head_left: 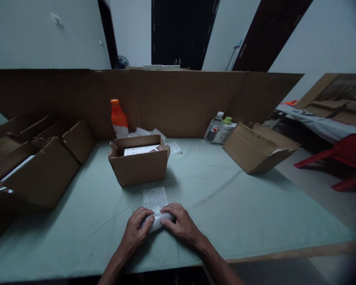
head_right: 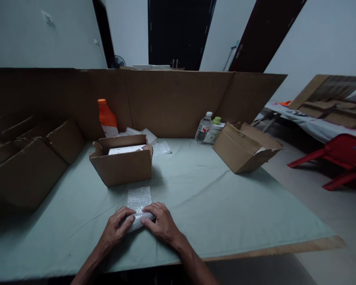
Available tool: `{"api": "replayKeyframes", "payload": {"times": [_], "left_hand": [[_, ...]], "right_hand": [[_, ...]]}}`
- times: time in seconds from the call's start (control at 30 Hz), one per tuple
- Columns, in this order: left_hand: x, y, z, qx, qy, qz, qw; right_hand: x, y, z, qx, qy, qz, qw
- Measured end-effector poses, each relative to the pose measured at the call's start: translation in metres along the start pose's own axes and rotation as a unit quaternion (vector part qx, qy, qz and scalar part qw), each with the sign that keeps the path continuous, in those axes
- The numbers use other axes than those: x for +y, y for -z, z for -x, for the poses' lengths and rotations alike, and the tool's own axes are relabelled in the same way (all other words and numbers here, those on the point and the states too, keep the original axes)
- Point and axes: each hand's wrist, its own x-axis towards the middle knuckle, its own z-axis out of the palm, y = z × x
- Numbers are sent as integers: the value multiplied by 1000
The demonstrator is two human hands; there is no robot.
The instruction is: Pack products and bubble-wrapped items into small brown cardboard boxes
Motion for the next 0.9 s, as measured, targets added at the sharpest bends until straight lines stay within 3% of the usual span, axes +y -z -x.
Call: {"api": "replayKeyframes", "payload": {"times": [0.9], "left_hand": [[-4, -5, 2, 18, -9, -2, 1000]], "right_hand": [[2, -6, 7, 25, 9, 4, 1000]]}}
